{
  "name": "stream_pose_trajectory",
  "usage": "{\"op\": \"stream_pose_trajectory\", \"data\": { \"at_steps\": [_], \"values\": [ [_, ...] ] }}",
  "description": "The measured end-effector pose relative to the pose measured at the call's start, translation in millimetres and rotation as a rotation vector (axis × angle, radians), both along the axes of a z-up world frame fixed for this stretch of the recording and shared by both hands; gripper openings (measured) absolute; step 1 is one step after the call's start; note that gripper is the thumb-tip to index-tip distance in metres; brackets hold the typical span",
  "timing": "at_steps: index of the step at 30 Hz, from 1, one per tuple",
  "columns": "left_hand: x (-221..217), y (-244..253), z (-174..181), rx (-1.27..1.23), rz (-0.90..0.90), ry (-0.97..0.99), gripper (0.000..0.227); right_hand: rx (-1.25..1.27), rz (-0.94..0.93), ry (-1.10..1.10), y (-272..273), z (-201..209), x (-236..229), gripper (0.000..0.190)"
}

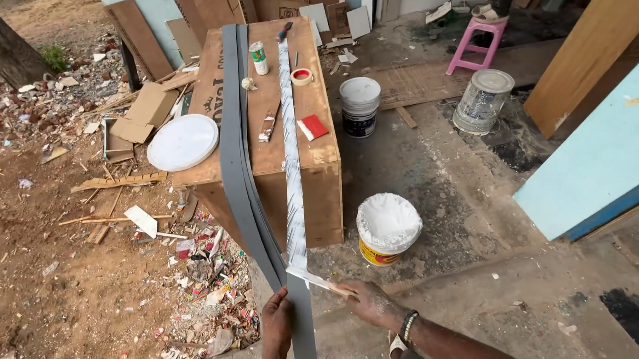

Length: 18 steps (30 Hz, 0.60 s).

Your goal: The recorder is applying a white adhesive or paste to a long grey strip of material using a small wooden stick or applicator.

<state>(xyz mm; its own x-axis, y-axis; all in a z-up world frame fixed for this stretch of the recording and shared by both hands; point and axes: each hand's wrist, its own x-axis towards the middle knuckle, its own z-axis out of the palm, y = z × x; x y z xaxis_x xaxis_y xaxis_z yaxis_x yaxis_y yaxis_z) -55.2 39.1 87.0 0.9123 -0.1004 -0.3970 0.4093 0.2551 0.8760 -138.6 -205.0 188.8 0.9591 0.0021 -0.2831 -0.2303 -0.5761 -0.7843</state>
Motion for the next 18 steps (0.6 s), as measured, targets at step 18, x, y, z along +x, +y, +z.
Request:
{"op": "stream_pose_trajectory", "data": {
  "at_steps": [18],
  "values": [
    [-68.0,26.0,-63.2,0.214,-0.335,-0.005,0.037,0.582,-0.143,-0.090,72.7,-107.9,28.4,0.019]
  ]
}}
